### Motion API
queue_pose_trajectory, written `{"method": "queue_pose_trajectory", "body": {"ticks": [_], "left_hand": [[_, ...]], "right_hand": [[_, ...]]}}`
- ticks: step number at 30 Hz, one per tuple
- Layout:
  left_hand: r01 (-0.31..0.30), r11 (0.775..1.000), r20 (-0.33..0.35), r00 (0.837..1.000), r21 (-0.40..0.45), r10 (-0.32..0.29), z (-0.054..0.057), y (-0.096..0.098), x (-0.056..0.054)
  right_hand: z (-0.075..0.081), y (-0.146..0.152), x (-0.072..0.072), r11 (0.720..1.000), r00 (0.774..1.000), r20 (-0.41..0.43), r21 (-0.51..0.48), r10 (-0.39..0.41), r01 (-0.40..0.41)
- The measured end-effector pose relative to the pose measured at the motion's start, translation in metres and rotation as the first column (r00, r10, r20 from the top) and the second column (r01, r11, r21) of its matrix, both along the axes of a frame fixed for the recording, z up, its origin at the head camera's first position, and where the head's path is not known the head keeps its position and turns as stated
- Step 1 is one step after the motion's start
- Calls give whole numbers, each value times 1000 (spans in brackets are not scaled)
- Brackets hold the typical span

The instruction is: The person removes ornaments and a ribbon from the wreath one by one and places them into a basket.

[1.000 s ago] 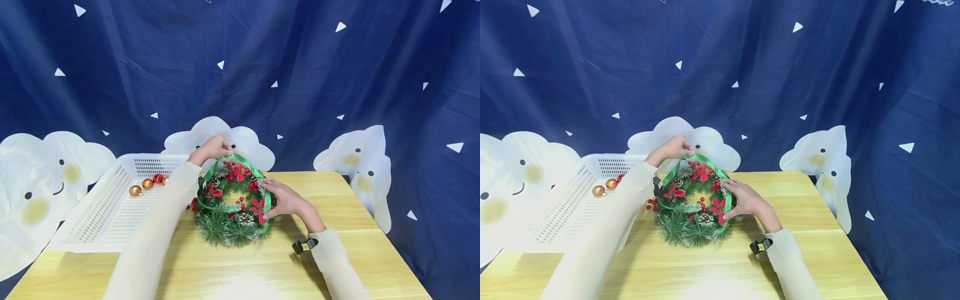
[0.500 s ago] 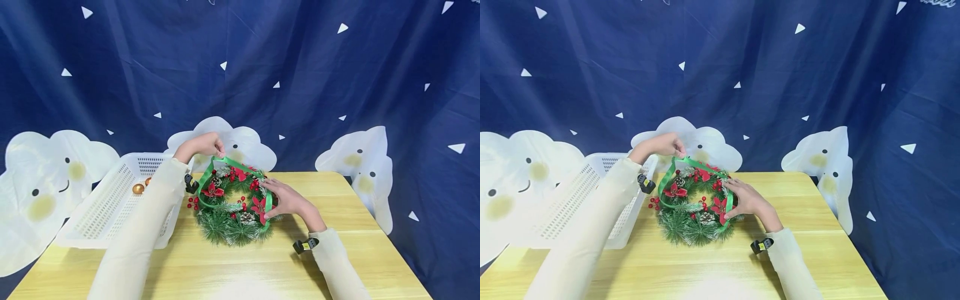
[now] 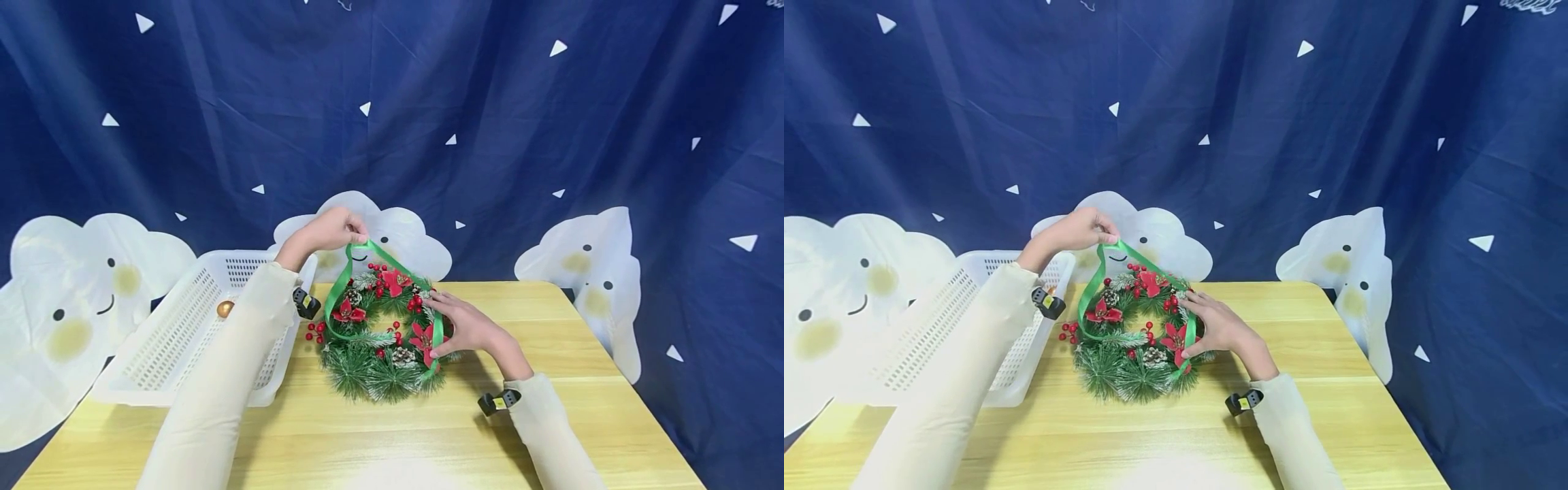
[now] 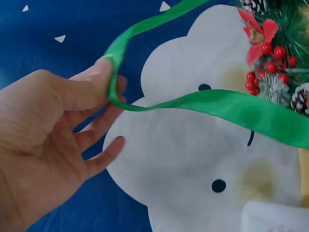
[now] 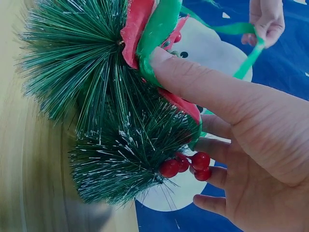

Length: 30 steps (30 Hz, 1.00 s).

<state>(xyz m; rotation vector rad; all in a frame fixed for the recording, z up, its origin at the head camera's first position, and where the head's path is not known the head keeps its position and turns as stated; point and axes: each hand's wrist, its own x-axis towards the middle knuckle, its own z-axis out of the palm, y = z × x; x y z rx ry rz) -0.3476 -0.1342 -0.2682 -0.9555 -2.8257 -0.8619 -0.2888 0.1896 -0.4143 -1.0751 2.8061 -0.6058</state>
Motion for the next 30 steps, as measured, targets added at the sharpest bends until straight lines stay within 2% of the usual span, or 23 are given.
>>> {"method": "queue_pose_trajectory", "body": {"ticks": [6, 9, 12, 16, 21, 24, 30], "left_hand": [[-104, 990, -83, 990, 96, 113, 5, 7, -1], [-126, 985, -84, 987, 119, 136, 9, 6, 0], [-104, 987, -83, 990, 122, 114, 13, 1, 0], [-59, 991, -22, 998, 121, 62, 19, -9, 3], [-34, 995, 63, 998, 93, 29, 26, -23, 7], [-33, 994, 59, 998, 101, 27, 32, -29, 10], [-85, 976, 18, 996, 202, 83, 48, -37, 17]], "right_hand": [[3, -1, 1, 1000, 1000, -1, -6, 8, -8], [3, -2, 1, 1000, 1000, 3, -8, 6, -6], [3, -2, 1, 1000, 1000, 0, -5, 3, -3], [2, -1, 1, 1000, 1000, -3, -10, 10, -10], [2, -1, 2, 999, 1000, -3, -27, 26, -26], [2, 0, 2, 1000, 1000, -3, -21, 19, -19], [3, 0, 4, 1000, 1000, 19, -16, 5, -5]]}}
